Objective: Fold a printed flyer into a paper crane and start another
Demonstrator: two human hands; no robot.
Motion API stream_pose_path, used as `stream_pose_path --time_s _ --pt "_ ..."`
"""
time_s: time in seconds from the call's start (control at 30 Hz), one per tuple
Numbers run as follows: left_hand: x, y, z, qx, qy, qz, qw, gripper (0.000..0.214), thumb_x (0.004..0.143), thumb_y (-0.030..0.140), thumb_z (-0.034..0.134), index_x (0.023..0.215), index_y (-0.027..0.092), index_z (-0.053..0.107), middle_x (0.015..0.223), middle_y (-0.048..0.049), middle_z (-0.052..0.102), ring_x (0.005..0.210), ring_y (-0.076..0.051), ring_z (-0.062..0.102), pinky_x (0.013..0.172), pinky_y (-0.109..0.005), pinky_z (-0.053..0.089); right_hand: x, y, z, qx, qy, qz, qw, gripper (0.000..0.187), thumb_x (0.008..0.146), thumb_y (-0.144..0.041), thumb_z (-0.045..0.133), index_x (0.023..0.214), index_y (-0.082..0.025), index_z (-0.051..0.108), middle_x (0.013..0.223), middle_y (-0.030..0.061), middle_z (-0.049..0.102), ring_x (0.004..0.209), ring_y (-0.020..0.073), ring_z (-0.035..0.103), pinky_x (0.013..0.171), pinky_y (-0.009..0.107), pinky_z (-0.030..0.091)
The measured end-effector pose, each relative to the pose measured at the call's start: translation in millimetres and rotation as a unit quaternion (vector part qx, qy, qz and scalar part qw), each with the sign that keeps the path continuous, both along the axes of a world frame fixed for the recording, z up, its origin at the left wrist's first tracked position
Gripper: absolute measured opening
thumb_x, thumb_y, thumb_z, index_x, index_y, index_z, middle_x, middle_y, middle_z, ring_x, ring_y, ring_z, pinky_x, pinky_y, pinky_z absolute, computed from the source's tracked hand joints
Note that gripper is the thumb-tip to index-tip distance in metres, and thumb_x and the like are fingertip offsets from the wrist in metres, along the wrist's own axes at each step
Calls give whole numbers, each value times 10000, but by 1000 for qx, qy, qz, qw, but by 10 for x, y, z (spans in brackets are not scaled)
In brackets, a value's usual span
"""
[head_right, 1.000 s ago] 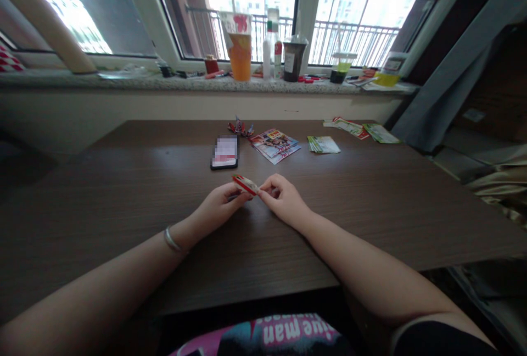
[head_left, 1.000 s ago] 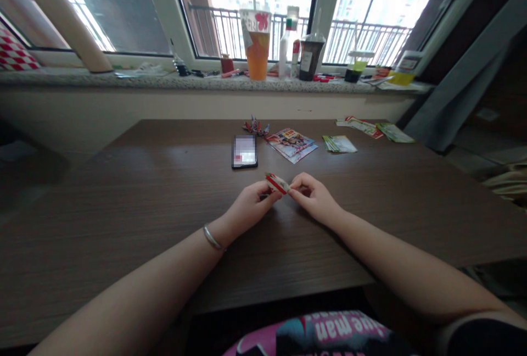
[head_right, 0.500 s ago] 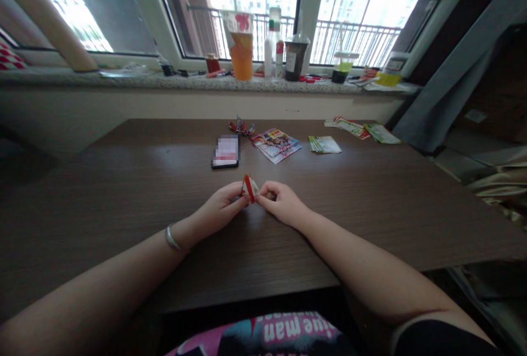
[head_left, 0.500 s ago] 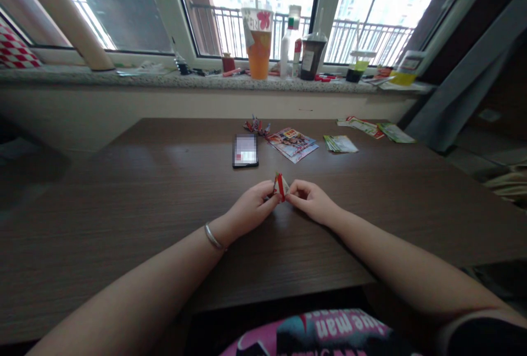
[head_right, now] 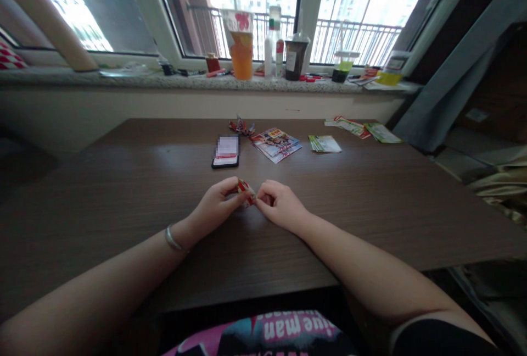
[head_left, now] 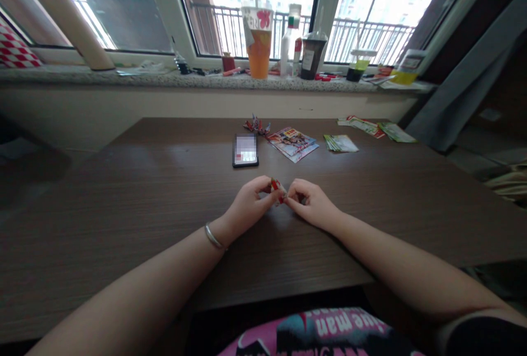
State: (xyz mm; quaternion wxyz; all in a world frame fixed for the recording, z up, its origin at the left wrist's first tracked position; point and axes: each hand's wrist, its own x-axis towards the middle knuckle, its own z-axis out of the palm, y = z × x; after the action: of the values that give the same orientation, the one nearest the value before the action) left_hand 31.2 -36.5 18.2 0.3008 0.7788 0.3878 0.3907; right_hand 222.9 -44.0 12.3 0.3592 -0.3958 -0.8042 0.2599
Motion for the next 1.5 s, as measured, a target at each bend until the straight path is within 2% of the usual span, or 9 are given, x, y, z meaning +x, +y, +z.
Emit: stream_pose_path --time_s 0.23,0.63,0.93,1.13,1.23,1.33,1.5 --pt "2 -3 10 -43 -70 -9 997 176 862 300 599 875 131 649 780 -28 649 701 -132 600 678 -255 481 -8 3 1 -4 -16 17 1000 194 833 -177 583 652 -179 514 669 -27 485 629 106 458 588 226 349" --pt "12 -3 1 -36 -64 28 997 244 888 337 532 785 149 648 725 -19 641 677 -130 581 646 -241 460 -11 10 -5 -27 -8 29 999 184 841 -199 596 669 -178 533 685 -20 502 649 114 466 601 231 354" --pt "-10 -5 7 0 -51 33 998 202 854 319 601 739 156 627 701 -16 625 668 -132 560 653 -255 447 -12 7 -2 -48 -9 33 998 196 839 -212 601 660 -173 532 681 -18 498 652 118 462 599 234 349" --pt "19 -29 -13 -83 -124 16 989 263 875 356 550 694 167 526 628 13 564 579 -112 515 575 -235 413 -19 7 10 -78 -14 41 996 141 837 -208 600 706 -168 571 700 -19 518 626 107 465 576 227 348" --pt "-2 5 -12 -116 -152 7 981 299 889 394 515 705 162 552 640 10 568 593 -116 529 601 -243 428 -19 9 0 -83 -18 44 995 138 837 -211 603 711 -168 570 690 -27 513 610 101 454 574 225 345" --pt "-42 69 -28 -126 -200 36 971 337 894 442 506 728 157 579 667 2 582 635 -123 556 652 -250 454 -10 18 -21 -82 -31 43 995 163 830 -206 607 682 -169 550 677 -30 503 614 102 454 583 229 343" --pt "-64 135 -119 -186 -250 -28 950 456 911 571 418 991 157 590 835 -47 666 742 -163 625 725 -297 484 19 71 -58 -105 -8 7 994 155 845 -267 583 723 -174 570 684 -25 503 623 114 449 589 243 339"
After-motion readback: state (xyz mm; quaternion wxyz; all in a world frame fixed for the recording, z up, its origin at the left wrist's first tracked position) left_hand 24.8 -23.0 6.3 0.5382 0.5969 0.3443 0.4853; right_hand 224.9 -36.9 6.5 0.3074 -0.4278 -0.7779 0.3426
